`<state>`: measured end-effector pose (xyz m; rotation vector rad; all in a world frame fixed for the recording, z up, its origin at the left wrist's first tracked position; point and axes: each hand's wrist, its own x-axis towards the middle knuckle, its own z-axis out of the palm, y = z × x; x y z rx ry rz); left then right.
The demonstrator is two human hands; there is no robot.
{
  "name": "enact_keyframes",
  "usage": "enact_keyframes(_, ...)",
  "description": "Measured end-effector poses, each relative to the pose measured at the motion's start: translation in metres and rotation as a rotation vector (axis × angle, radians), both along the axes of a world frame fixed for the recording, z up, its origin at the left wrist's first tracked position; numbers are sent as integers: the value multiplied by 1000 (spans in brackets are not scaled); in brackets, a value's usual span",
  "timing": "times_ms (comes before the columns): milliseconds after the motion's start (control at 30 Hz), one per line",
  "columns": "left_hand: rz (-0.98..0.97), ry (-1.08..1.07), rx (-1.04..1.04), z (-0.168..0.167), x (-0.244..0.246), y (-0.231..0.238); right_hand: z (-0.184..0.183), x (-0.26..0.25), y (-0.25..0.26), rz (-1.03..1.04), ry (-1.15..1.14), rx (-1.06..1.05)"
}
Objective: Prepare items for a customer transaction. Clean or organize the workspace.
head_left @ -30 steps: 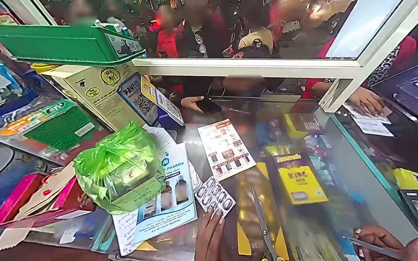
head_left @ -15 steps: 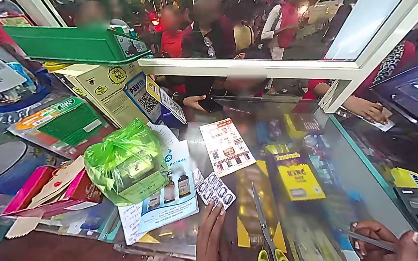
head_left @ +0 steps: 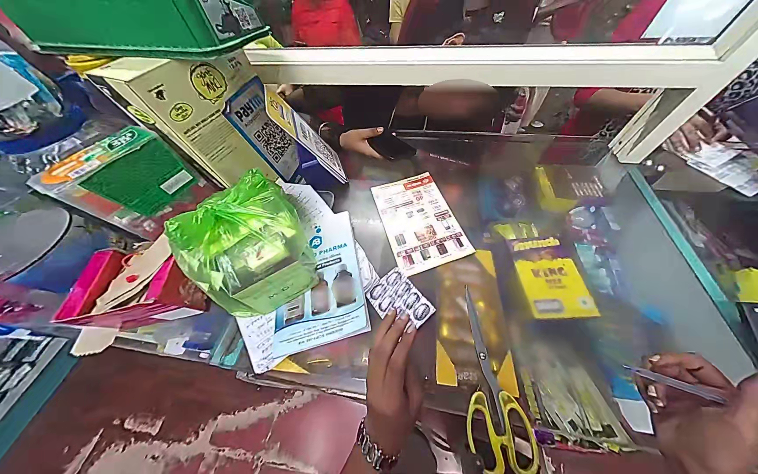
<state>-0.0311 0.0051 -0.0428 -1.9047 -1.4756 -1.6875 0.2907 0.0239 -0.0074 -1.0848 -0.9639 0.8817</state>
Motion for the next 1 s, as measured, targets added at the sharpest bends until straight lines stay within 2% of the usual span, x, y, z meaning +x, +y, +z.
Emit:
enact_keyframes(267, 15, 11, -19, 0, 1, -2, -1, 0, 2, -21, 12, -2)
enact_keyframes(600, 12, 13, -10, -3, 0, -1, 0, 5, 2, 52, 54, -43)
enact_keyframes(900, 0, -69, 19, -5, 1, -3, -3, 4, 3, 325, -167, 21)
enact_keyframes(1000, -35, -86, 69, -3, -4, -19, 7, -26, 10, 325, -197, 57)
